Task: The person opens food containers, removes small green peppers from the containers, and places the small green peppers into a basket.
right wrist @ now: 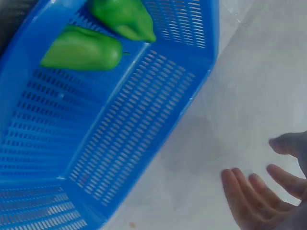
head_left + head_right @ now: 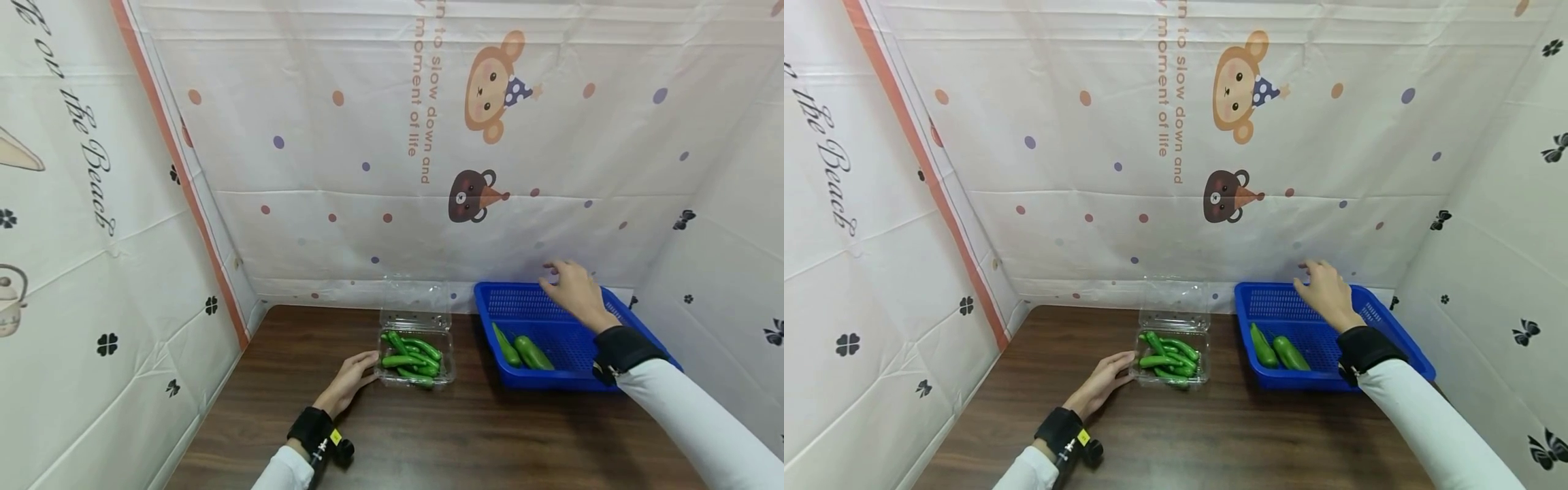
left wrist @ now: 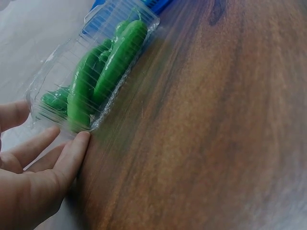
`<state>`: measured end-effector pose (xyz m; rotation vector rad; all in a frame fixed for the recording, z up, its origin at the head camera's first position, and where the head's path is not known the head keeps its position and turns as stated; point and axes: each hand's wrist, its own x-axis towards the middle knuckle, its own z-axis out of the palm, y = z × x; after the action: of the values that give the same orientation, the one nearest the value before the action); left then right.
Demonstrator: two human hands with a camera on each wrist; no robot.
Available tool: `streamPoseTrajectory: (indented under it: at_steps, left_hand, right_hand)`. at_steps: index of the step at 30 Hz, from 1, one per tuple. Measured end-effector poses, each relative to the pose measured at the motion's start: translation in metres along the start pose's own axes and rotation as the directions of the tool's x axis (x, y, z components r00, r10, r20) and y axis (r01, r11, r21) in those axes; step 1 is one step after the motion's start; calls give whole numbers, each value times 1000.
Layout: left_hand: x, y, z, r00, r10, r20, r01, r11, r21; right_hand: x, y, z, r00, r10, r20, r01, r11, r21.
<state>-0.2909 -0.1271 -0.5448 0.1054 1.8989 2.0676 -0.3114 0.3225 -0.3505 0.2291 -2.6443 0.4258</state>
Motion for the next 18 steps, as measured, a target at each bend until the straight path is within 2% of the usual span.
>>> streamPoseTrajectory:
  at_steps: [4, 11, 18]
  left_hand:
    - [0, 0, 0, 1000, 2, 3, -2, 1000, 10]
    - [-1, 0, 0, 1000, 2, 5, -2, 1000, 10]
    - [-1, 0, 0, 1000, 6, 6, -6, 1000, 11]
  right_hand:
    - [2, -9, -4, 995, -27, -94, 28, 999, 17]
    - [6, -32, -12, 981, -77, -180, 85, 996, 36]
    - [7, -51, -17, 976, -93, -199, 105, 993, 50]
